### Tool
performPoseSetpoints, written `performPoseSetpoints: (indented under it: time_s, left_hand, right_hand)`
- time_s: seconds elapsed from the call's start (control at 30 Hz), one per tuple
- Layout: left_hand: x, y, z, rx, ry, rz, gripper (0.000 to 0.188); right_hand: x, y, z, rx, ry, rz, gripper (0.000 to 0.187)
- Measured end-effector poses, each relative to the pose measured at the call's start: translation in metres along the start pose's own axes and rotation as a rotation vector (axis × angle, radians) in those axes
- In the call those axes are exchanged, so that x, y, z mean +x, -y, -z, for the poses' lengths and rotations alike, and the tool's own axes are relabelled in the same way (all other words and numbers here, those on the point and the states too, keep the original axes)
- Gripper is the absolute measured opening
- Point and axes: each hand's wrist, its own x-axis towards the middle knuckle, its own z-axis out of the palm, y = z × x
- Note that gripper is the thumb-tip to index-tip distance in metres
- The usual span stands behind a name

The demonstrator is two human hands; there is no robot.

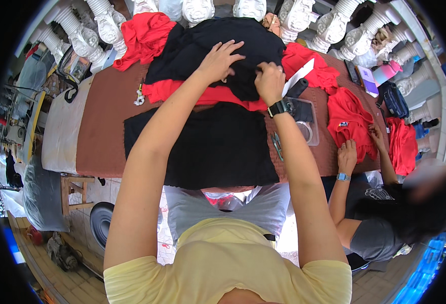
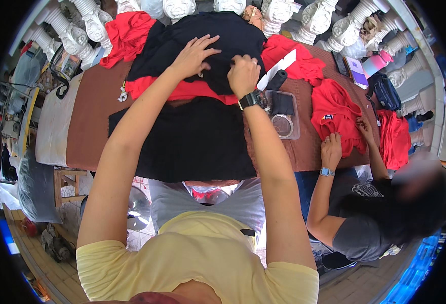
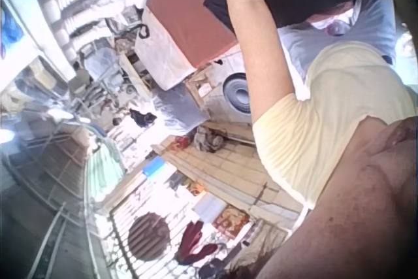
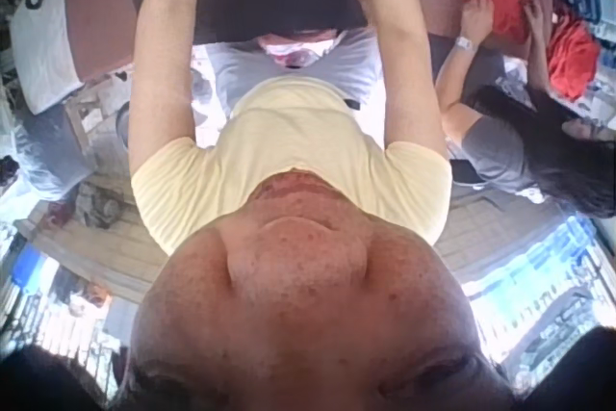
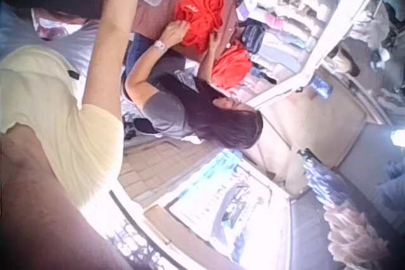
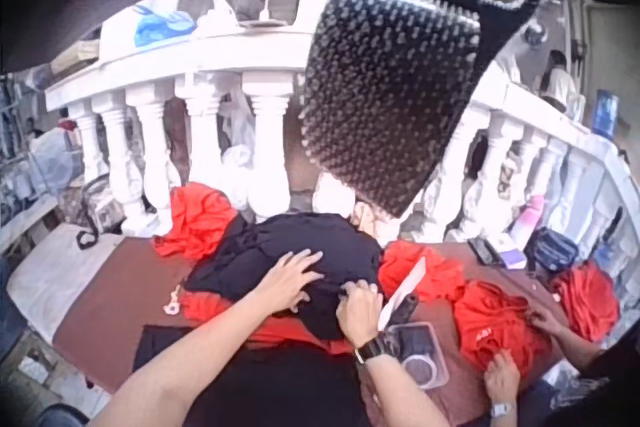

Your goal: The person handles black and red garments on a table, smoothing out the cloth, placing a white tag on a black shirt, and using a small tool to attach it.

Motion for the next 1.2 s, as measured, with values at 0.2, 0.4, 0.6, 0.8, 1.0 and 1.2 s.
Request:
performPoseSetpoints:
  time_s: [0.2, 0.4, 0.6, 0.8, 1.0, 1.2]
  left_hand:
    - [0.049, 0.033, 0.004, -0.292, -0.021, 0.342, 0.021]
    - [0.035, 0.03, -0.001, -0.341, 0.32, 0.147, 0.061]
    - [0.028, 0.027, -0.001, -0.198, 0.276, 0.197, 0.028]
    - [0.065, 0.058, 0.01, -0.402, -0.134, 0.321, 0.014]
    - [0.057, 0.02, -0.003, -0.563, 0.002, 0.319, 0.043]
    - [0.077, 0.057, -0.014, -0.409, -0.356, 0.324, 0.047]
  right_hand:
    - [0.041, 0.001, 0.023, 0.133, -0.308, 0.072, 0.029]
    - [-0.016, 0.011, -0.009, -0.081, 0.154, 0.284, 0.033]
    - [0.024, -0.005, -0.005, 0.114, 0.069, 0.236, 0.007]
    - [0.085, -0.012, 0.012, 0.241, -0.121, 0.034, 0.009]
    - [0.127, -0.03, -0.01, 0.692, 0.105, -0.117, 0.017]
    - [0.131, -0.006, -0.008, 0.832, -0.008, -0.053, 0.025]
